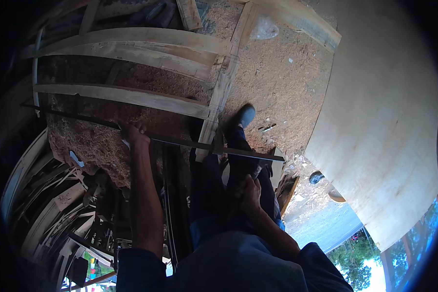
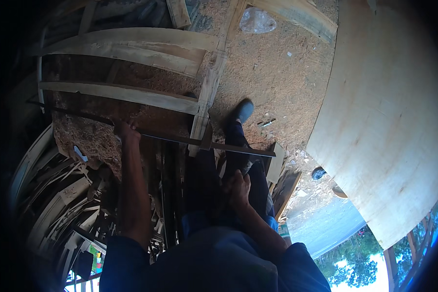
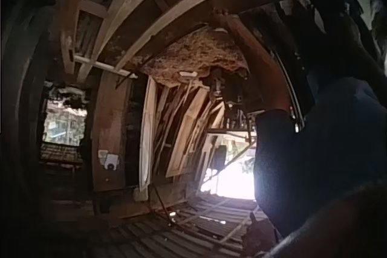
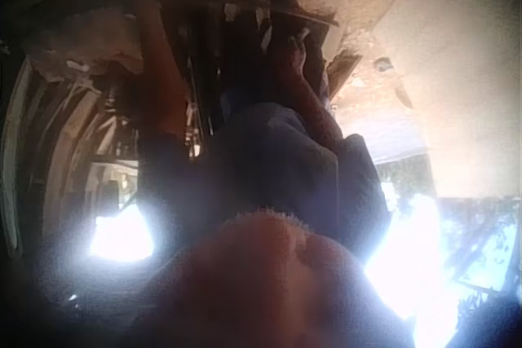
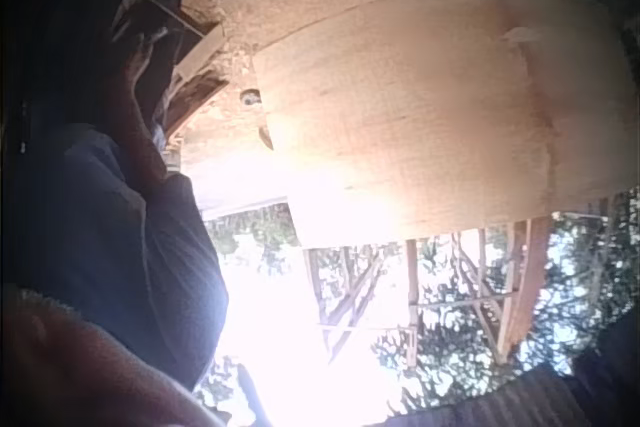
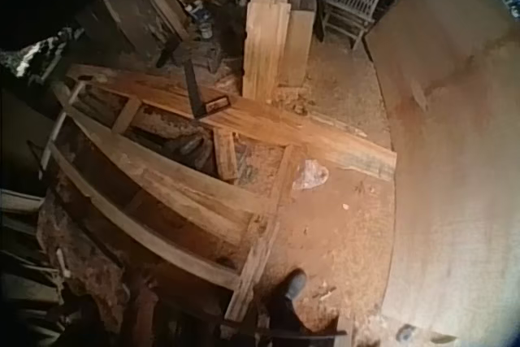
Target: The person builds a wooden frame by cutting planks with a hand saw, hammering nails into the joints, and verifying the alignment using a square tool.
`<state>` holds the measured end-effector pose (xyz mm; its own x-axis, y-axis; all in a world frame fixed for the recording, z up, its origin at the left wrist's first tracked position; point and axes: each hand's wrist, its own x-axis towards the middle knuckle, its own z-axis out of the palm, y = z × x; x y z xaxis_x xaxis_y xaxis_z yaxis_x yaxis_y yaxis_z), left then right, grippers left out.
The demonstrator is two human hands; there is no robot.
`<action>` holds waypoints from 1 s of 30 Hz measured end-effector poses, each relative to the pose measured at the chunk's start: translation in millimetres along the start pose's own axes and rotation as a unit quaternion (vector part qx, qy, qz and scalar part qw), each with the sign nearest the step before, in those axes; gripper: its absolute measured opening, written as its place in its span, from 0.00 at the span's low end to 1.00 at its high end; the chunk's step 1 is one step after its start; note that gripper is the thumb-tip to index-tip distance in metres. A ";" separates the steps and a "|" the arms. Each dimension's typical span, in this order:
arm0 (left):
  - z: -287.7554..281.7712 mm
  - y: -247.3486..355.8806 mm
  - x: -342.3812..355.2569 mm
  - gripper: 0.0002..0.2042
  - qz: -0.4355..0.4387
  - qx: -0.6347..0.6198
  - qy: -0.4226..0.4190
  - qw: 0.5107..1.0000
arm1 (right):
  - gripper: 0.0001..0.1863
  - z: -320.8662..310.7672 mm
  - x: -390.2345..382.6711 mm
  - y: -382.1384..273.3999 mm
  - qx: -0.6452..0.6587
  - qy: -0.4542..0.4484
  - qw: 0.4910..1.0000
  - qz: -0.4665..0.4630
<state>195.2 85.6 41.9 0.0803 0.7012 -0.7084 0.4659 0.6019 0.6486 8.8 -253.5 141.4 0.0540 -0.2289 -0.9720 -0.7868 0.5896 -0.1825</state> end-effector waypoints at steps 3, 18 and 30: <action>0.7 -0.5 6.3 0.21 0.012 -0.007 0.003 1.000 | 0.09 26.0 4.4 0.7 0.102 0.115 0.988 -0.003; 11.1 0.4 -3.0 0.19 0.014 -0.002 -0.012 1.000 | 0.08 31.7 -13.2 -13.5 -0.107 -0.097 0.988 0.054; 5.8 -2.7 -0.3 0.23 -0.017 -0.057 -0.003 0.998 | 0.10 -19.9 38.5 29.1 -0.005 -0.308 0.911 0.275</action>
<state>199.0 81.5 38.8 0.0728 0.6778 -0.7317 0.3646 0.6647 0.6521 -24.3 -260.6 101.7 -0.0182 0.5792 -0.8150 -0.8047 0.4753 0.3557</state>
